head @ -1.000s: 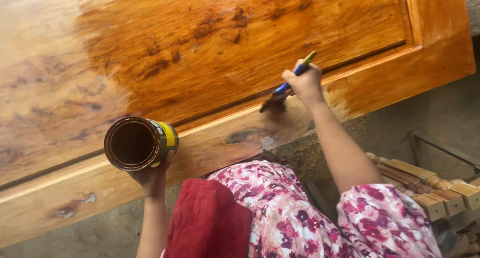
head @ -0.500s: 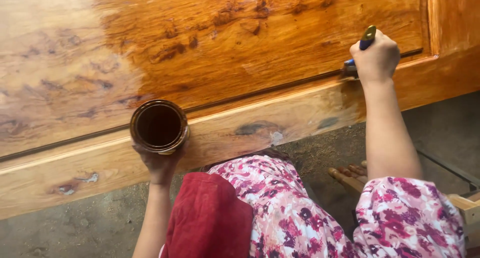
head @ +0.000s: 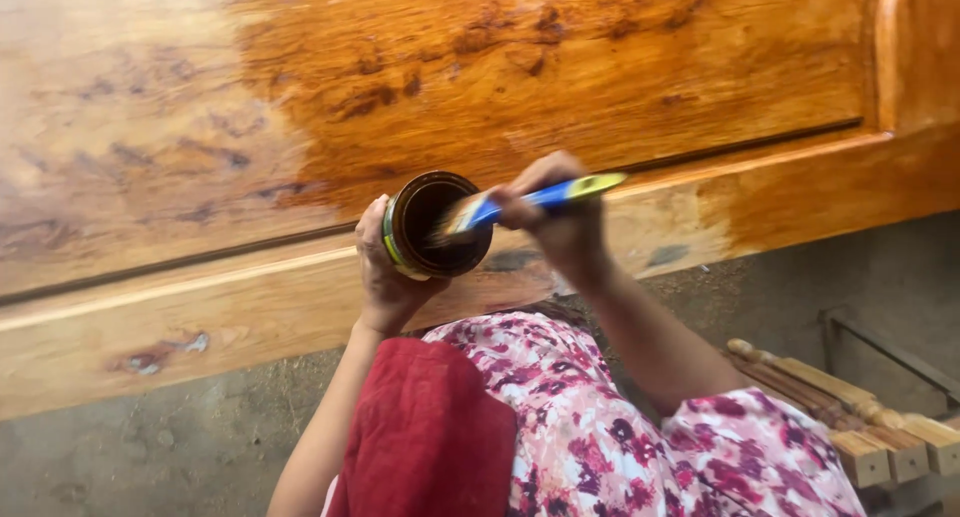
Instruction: Apply varnish to a wooden door using a paintbrush.
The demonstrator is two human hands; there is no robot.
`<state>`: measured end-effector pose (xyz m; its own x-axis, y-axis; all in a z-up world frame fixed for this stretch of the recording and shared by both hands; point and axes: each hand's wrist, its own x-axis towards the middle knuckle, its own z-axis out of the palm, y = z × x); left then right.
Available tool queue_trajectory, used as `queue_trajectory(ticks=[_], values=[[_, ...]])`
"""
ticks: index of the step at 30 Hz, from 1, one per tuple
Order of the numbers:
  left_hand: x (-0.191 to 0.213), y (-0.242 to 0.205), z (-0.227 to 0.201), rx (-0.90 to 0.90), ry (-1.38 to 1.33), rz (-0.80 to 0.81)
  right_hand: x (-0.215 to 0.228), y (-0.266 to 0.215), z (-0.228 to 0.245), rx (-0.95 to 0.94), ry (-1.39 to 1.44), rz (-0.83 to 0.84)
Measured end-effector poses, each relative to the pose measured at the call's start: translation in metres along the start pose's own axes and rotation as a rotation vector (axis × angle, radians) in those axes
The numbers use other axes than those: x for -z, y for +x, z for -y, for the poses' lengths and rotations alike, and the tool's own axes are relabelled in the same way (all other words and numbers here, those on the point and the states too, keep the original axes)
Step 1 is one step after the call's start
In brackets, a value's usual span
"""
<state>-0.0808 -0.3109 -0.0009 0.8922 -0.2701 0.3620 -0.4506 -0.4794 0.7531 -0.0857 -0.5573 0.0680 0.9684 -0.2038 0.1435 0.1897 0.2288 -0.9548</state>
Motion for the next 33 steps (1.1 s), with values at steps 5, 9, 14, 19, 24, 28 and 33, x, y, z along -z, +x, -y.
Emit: queue_trajectory(ticks=[5, 9, 14, 19, 24, 28, 33], values=[[-0.013, 0.006, -0.013, -0.092, 0.012, 0.004, -0.031, -0.008, -0.001, -0.067, -0.348, 0.136], [-0.016, 0.008, -0.014, -0.128, 0.055, 0.025, -0.028, -0.006, 0.006, -0.032, -0.466, 0.247], [-0.021, 0.011, -0.013, -0.118, 0.065, 0.041, -0.012, 0.001, 0.028, -0.131, -0.552, 0.329], [-0.027, 0.021, -0.012, -0.187, 0.171, 0.042, -0.003, 0.011, 0.058, 0.013, -0.647, 0.318], [-0.034, 0.024, -0.007, -0.207, 0.183, 0.058, 0.000, 0.025, 0.073, 0.231, -0.902, 0.403], [-0.043, 0.029, -0.010, -0.165, 0.159, 0.095, -0.006, 0.033, 0.077, 0.332, -1.035, 0.576], [-0.055, 0.032, -0.009, -0.148, 0.186, 0.100, -0.010, 0.039, 0.080, 0.388, -1.128, 0.670]])
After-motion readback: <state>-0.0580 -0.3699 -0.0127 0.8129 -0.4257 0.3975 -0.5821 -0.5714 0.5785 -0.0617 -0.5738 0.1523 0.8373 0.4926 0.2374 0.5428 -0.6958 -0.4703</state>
